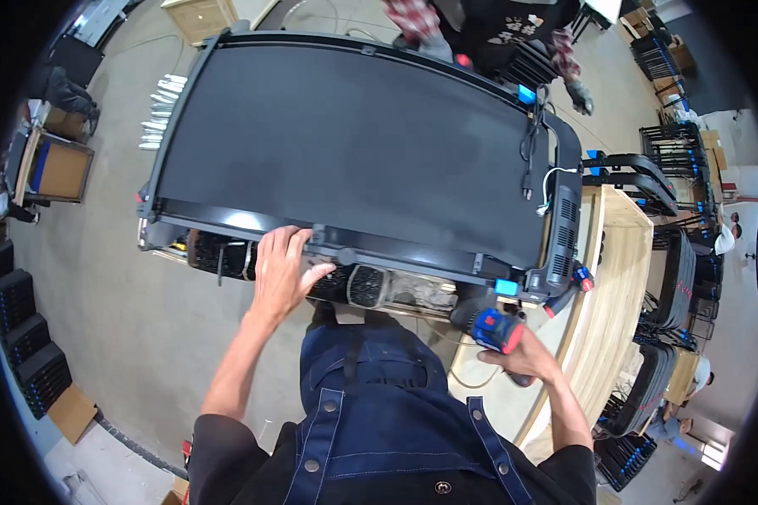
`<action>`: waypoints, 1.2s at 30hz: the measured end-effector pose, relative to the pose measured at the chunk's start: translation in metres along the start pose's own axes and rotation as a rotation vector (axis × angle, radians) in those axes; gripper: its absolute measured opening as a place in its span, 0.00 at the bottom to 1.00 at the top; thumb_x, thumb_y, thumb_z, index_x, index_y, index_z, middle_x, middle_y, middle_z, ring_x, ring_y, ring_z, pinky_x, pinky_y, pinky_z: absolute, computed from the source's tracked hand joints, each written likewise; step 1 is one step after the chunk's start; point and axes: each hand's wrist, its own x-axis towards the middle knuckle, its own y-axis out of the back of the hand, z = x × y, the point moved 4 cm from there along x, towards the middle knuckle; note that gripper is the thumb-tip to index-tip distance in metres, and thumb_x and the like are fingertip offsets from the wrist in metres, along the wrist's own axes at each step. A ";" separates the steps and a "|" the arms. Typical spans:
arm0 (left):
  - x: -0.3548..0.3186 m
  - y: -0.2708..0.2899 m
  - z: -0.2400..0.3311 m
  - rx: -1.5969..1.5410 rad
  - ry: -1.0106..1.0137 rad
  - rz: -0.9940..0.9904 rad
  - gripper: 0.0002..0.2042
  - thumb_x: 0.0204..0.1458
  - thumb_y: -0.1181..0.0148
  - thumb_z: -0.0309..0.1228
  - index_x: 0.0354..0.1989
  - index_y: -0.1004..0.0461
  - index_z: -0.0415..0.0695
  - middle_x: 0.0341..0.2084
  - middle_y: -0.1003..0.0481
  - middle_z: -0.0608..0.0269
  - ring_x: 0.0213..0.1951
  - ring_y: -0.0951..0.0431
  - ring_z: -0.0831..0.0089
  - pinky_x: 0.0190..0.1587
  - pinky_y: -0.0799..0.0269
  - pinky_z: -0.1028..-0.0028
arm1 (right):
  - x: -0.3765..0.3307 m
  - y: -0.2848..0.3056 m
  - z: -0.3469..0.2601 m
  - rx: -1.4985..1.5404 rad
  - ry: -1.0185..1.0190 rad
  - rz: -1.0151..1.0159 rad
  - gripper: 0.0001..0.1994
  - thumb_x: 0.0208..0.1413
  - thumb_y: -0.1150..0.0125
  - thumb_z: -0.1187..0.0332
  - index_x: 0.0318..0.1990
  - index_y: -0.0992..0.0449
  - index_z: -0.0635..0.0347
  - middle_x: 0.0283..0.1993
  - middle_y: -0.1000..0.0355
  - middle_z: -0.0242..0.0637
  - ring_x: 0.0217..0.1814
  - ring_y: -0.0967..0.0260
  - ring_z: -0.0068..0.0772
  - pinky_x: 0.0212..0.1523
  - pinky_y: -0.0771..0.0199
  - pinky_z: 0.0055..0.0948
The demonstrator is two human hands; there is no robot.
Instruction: The recorder is assembling parts of a treadmill frame and housing using power tools in a factory setting.
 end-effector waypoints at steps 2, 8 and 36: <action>-0.006 0.004 -0.036 0.112 -0.125 -0.190 0.28 0.44 0.29 0.46 0.49 0.27 0.40 0.45 0.28 0.53 0.49 0.29 0.54 0.53 0.34 0.58 | 0.024 -0.058 0.006 0.342 -0.344 -0.222 0.19 0.50 0.25 0.57 0.41 0.23 0.59 0.29 0.24 0.32 0.28 0.27 0.23 0.31 0.26 0.26; 0.010 -0.014 -0.055 0.155 -0.450 -0.274 0.22 0.39 0.27 0.41 0.37 0.32 0.45 0.35 0.34 0.59 0.42 0.31 0.61 0.41 0.36 0.64 | 0.157 -0.196 0.119 -0.071 -0.290 0.099 0.36 0.47 0.26 0.51 0.59 0.31 0.63 0.45 0.22 0.51 0.46 0.22 0.46 0.47 0.22 0.39; 0.075 0.272 0.081 0.255 -0.578 -0.192 0.25 0.40 0.32 0.49 0.35 0.34 0.42 0.28 0.38 0.63 0.32 0.32 0.68 0.31 0.34 0.70 | 0.304 -0.170 -0.146 1.800 0.159 -0.414 0.25 0.64 0.45 0.47 0.55 0.27 0.58 0.51 0.23 0.49 0.52 0.26 0.56 0.61 0.31 0.56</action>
